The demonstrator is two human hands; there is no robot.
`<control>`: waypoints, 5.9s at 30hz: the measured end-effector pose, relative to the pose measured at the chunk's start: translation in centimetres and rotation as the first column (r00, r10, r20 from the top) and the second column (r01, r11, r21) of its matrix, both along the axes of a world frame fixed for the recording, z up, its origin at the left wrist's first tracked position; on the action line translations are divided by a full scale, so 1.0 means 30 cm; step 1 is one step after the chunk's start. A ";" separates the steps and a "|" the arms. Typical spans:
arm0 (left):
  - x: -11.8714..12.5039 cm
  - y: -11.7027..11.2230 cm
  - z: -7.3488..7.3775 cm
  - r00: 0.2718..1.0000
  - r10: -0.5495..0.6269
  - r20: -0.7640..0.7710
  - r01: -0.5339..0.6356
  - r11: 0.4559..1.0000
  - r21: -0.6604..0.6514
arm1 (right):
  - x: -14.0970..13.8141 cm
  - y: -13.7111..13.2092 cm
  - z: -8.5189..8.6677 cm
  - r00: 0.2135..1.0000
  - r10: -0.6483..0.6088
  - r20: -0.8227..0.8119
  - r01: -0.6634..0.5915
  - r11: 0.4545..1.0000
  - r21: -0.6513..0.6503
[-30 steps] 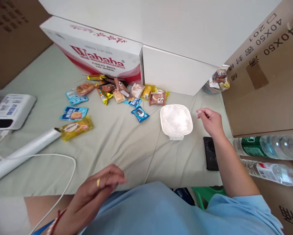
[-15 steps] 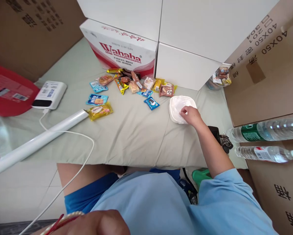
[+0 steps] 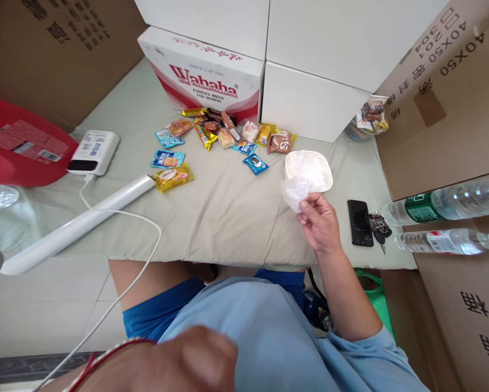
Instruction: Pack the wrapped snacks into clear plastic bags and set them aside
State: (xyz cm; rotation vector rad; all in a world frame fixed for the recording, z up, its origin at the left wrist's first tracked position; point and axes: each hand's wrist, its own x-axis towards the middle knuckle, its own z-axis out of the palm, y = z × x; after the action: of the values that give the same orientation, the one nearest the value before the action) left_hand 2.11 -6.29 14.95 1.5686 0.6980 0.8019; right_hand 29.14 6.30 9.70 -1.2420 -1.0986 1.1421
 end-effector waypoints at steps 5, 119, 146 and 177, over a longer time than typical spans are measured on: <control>0.063 0.188 -0.087 0.915 0.403 -0.027 -0.355 0.768 -0.532 | -0.134 -0.159 -0.115 0.994 0.105 0.012 -0.105 0.994 -0.003; 0.005 0.209 -0.378 0.701 0.713 -0.024 -0.620 0.592 -0.514 | -0.311 -0.148 -0.220 0.973 -0.011 -0.229 -0.059 0.953 -0.296; -0.063 0.299 -0.363 0.787 0.615 -0.048 -0.552 0.668 -0.499 | -0.135 -0.187 -0.219 0.989 0.145 -0.023 -0.147 0.964 -0.220; -0.011 0.421 -0.403 0.821 0.511 -0.253 -0.533 0.846 -0.021 | -0.060 -0.162 -0.244 0.973 0.096 0.210 -0.054 0.979 -0.198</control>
State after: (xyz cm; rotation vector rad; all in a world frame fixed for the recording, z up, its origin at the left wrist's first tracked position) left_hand 1.79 6.33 2.87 1.4128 1.3671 0.9697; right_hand 27.34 1.44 2.37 -1.5155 -1.2296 1.2123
